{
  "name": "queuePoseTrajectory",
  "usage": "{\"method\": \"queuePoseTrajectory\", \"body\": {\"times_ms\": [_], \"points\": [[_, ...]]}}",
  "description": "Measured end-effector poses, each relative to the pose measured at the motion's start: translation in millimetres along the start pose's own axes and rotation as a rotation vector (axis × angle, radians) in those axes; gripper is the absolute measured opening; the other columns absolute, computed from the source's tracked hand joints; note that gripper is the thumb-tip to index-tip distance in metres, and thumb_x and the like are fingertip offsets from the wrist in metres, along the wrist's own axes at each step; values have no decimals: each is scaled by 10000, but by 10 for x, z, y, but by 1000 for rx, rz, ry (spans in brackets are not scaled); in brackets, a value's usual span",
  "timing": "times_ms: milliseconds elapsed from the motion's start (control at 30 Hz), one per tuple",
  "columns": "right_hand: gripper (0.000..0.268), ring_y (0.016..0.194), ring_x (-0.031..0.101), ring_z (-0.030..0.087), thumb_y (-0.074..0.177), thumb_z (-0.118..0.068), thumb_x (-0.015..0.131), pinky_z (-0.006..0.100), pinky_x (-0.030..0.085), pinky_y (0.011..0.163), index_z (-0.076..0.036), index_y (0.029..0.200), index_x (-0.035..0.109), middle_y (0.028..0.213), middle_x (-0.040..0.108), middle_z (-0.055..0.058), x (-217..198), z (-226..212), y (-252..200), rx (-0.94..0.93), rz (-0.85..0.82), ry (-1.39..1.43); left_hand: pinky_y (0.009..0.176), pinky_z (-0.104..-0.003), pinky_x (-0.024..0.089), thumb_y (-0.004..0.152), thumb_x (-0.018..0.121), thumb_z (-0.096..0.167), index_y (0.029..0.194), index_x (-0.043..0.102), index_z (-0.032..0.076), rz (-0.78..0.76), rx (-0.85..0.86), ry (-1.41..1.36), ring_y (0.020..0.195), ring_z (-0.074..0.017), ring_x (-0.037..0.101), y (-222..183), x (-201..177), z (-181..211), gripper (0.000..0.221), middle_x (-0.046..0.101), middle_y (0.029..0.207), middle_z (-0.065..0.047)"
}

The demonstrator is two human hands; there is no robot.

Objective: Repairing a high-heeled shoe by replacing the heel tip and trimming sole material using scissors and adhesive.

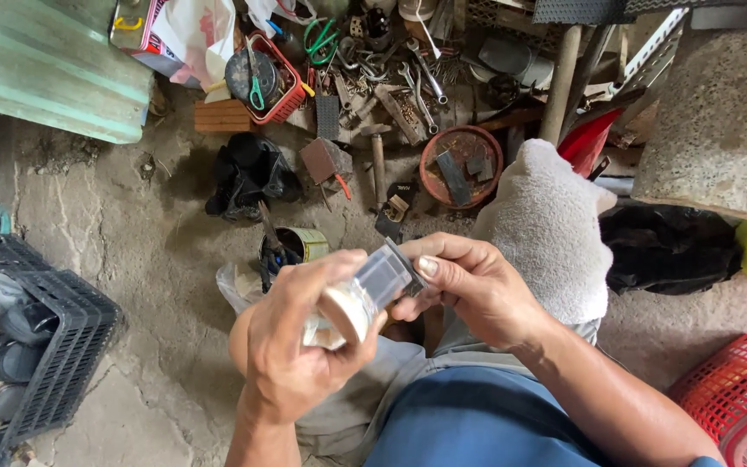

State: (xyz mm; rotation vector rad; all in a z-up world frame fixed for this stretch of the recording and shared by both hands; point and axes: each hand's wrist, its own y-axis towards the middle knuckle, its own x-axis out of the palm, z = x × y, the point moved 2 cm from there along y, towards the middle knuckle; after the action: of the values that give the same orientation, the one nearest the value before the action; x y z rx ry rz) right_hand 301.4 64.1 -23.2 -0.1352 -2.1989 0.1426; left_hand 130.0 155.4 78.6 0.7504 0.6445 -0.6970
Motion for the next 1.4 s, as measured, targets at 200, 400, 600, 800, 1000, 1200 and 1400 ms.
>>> {"method": "queuePoseTrajectory", "body": {"times_ms": [200, 400, 600, 800, 1000, 1200, 1400], "points": [[294, 877, 737, 222, 974, -134, 677, 343, 647, 787, 38, 1209, 708, 1040, 754, 165, 35, -63, -52, -89, -65, -83, 962, -380, 581, 761, 912, 180, 1315, 550, 105, 13, 76, 18, 1048, -175, 747, -174, 22, 20, 666, 741, 1254, -100], [236, 945, 701, 178, 968, -60, 644, 322, 594, 893, 26, 1174, 721, 1101, 740, 127, 30, -92, -120, -96, -51, -240, 948, -409, 565, 831, 868, 298, 1196, 608, 87, 79, 173, 119, 928, -151, 729, -226, 13, 124, 495, 746, 1197, -106], [273, 817, 687, 141, 936, -84, 706, 275, 569, 767, 33, 1183, 710, 983, 773, 111, -77, 12, -148, -63, -34, -219, 974, -417, 555, 891, 827, 362, 1183, 608, 142, 78, 224, 189, 935, -137, 737, -333, 89, 158, 426, 718, 1233, -101], [193, 797, 717, 171, 902, -56, 756, 301, 620, 749, 13, 1081, 733, 951, 757, 128, -167, 108, -111, -93, -114, -81, 1044, -447, 469, 868, 945, 183, 1173, 596, 276, 76, 324, 430, 941, -82, 693, -399, 174, 298, 473, 719, 1269, -63], [152, 785, 710, 177, 907, -55, 765, 301, 593, 737, 16, 1041, 755, 955, 763, 148, -156, 137, -94, -87, -148, -6, 1036, -426, 480, 918, 866, 195, 1116, 603, 280, 40, 328, 450, 886, -60, 724, -355, 151, 372, 340, 746, 1222, -93], [152, 765, 690, 173, 896, -38, 769, 301, 581, 745, 21, 1034, 743, 898, 740, 128, -165, 169, -94, -89, -142, 15, 1019, -442, 495, 917, 871, 203, 1156, 580, 261, 46, 325, 442, 885, -74, 760, -383, 150, 324, 381, 753, 1229, -96], [195, 801, 697, 185, 919, -77, 743, 332, 574, 797, 23, 1084, 772, 958, 773, 146, -111, 131, -76, -83, -42, -70, 1046, -461, 473, 869, 902, 393, 1182, 596, 165, 13, 214, 317, 875, -105, 726, -283, 84, 167, 493, 693, 1282, -109]]}}
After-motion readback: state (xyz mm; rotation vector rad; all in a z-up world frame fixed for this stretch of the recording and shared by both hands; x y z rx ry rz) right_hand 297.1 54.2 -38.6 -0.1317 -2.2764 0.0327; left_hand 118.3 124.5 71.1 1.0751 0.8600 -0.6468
